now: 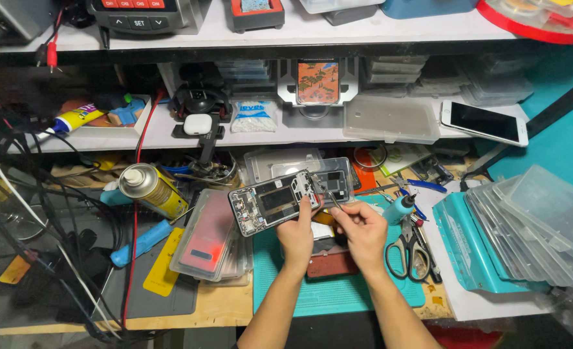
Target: The person disassembles a smartphone at a repair workbench, using a screwdriver and a pry tool to remove the back cover and internal components, then works on a second phone, prying at its rear panel and battery area with a small tool.
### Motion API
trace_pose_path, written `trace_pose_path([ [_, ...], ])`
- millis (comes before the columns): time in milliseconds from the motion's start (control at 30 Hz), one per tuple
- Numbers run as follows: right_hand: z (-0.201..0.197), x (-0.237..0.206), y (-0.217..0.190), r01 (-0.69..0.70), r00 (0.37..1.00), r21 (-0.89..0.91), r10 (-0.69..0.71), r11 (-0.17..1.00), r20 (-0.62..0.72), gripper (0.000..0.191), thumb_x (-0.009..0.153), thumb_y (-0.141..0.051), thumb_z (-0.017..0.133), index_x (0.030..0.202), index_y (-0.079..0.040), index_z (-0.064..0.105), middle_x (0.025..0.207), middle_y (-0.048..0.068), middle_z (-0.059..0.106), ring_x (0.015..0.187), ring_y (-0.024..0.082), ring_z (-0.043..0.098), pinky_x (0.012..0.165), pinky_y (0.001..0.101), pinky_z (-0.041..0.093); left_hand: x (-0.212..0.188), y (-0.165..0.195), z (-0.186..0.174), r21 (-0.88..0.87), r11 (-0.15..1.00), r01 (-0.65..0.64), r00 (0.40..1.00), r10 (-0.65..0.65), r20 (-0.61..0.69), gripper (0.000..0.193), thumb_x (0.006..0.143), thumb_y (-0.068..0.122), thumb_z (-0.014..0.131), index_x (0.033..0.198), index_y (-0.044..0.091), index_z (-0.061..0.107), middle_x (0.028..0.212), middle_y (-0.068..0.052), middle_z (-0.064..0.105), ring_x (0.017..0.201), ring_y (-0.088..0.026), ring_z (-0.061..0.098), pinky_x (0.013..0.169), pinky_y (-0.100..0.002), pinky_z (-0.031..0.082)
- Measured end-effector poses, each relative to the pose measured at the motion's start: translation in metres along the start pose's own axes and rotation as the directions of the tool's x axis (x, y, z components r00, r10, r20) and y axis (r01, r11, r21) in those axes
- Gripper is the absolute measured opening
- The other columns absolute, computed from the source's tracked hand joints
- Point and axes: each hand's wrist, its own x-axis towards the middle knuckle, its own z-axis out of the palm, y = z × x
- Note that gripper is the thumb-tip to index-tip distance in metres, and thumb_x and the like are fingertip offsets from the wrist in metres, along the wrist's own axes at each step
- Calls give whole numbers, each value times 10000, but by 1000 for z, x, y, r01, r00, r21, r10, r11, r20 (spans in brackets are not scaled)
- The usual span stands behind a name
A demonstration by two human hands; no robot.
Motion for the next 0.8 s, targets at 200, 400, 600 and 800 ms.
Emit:
trace_pose_path([
  [200,-54,15,-9,-113,993,-89,109,990,-55,73,865,-10,792,895,-5,725,692,0,642,570,41,562,505,183,379,10,11,-2,-139,989,41,999,-37,31,251,992,27,585,1202,-110,581,1088,-177,709,945,-273,758,850,-393,661],
  [400,-89,28,-11,-288,952,-198,301,937,44,103,809,-34,804,817,5,710,689,13,672,544,62,566,472,209,367,20,28,-22,-122,992,5,1000,-8,-28,291,1031,69,579,1255,-118,582,1148,-181,698,1007,-265,742,889,-403,653],
  [600,-88,30,-9,-321,892,-351,406,879,201,101,791,-40,816,796,19,734,641,24,658,525,77,549,490,239,402,26,27,-41,-66,998,12,989,-22,-149,332,979,79,642,1265,-79,581,1170,-128,693,1006,-201,699,883,-367,618],
  [800,-87,27,-32,-192,916,-646,371,739,152,129,802,-99,824,885,-14,776,614,1,540,560,76,452,515,269,377,30,17,-56,48,997,67,990,-60,-130,296,957,21,724,1221,-105,681,1177,-129,712,1009,-157,661,912,-319,519],
])
